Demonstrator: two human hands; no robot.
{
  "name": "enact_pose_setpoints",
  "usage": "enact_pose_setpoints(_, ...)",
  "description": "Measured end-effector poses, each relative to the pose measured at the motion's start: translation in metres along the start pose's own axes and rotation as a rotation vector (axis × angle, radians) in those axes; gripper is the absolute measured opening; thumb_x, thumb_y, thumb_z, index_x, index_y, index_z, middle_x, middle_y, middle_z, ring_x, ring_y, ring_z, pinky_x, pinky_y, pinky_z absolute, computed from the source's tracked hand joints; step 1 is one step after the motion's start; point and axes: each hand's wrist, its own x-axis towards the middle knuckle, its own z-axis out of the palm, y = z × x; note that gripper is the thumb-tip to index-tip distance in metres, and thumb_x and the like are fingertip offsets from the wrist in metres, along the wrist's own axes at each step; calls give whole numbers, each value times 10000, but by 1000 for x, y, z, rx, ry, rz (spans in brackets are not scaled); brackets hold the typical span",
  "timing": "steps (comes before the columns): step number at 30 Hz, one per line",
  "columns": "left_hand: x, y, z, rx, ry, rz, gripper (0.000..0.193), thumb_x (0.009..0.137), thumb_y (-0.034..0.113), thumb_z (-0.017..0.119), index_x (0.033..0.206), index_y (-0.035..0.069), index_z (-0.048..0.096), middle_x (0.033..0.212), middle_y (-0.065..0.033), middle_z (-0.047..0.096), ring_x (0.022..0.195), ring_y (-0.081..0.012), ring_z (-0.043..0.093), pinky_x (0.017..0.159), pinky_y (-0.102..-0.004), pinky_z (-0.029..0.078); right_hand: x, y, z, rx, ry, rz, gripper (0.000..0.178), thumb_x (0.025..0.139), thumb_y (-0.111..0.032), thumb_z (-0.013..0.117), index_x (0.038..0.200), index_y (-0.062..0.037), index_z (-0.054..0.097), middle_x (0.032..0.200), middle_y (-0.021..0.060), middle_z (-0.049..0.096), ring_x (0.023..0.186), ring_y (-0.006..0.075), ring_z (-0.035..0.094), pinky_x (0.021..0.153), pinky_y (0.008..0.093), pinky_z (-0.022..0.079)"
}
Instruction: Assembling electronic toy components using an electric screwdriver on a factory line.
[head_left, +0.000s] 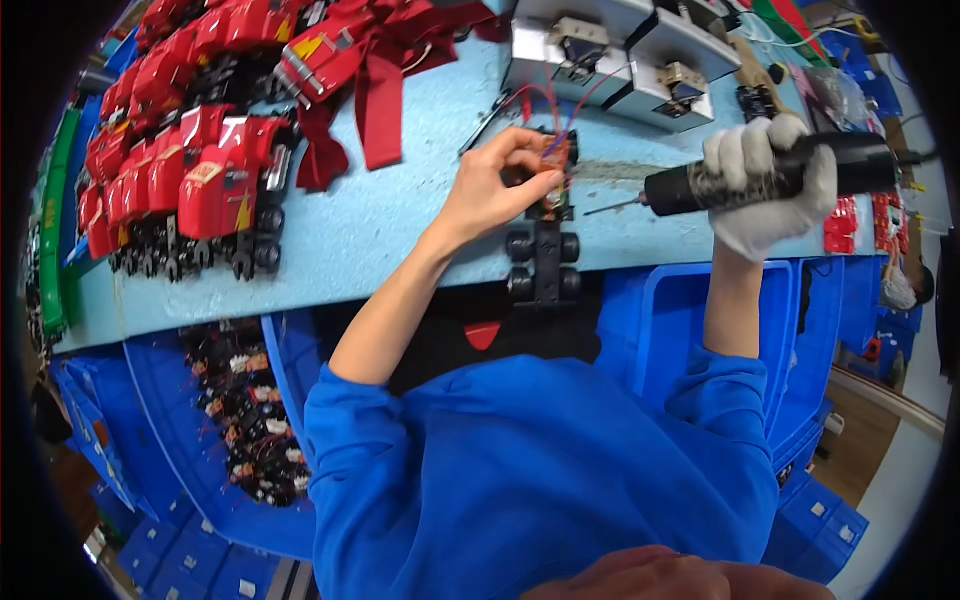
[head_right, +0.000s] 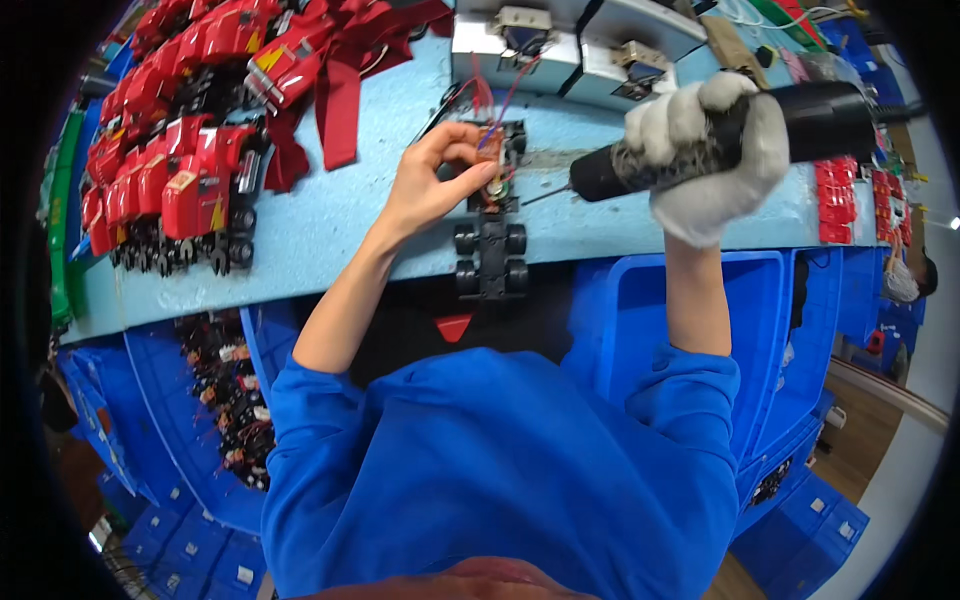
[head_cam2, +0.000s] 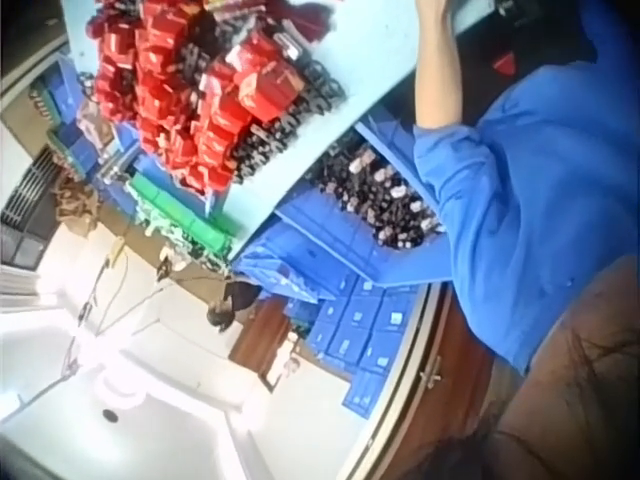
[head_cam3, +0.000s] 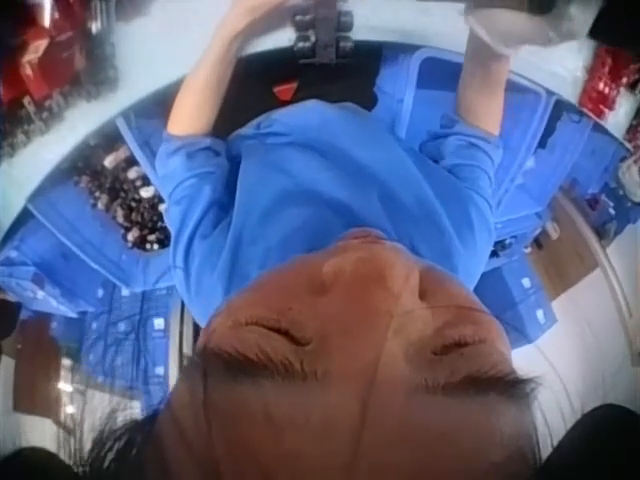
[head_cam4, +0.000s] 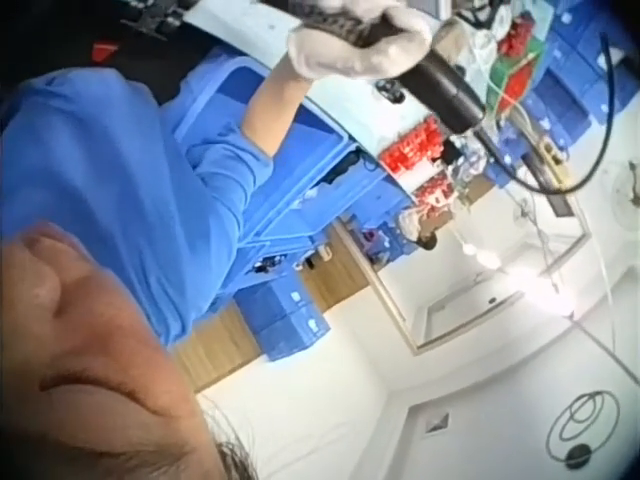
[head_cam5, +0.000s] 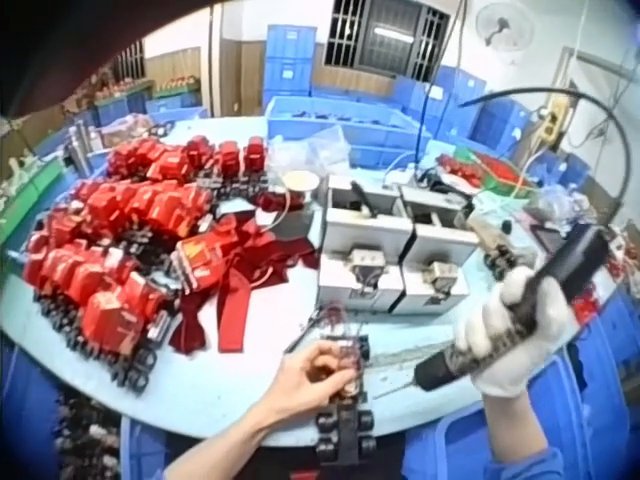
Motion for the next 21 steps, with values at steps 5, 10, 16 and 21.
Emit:
enact_pose_setpoints(5,1,3,1,-19,-7,47,312,758,104,683,1007,5,524,775,-14,633,743,-56,555,732,-220,423,-20,25,23,-10,-125,-15,329,834,-431,408,816,-103,437,594,-3,398,478,134,421,521,315,378)
enact_pose_setpoints(10,0,1,0,-1,-20,40,312,766,115,681,1012,4,523,787,-19,640,750,-58,558,728,-223,426,-19,35,26,-32,-199,-38,243,863,-319,435,853,-77,434,613,35,430,497,159,469,531,337,420)
enact_pose_setpoints(16,-2,1,-1,-29,-31,28,311,772,120,678,1013,1,522,809,-29,645,757,-59,560,723,-222,427,-25,40,46,-132,-165,13,199,835,-277,448,841,-79,430,607,44,423,499,175,466,544,362,432)
enact_pose_setpoints(21,-2,4,-1,-22,-21,43,294,772,105,668,1003,-1,519,800,-26,638,752,-58,554,711,-219,428,-20,41,60,-354,-125,27,73,867,-105,424,821,-52,443,586,46,428,475,169,454,499,335,430)
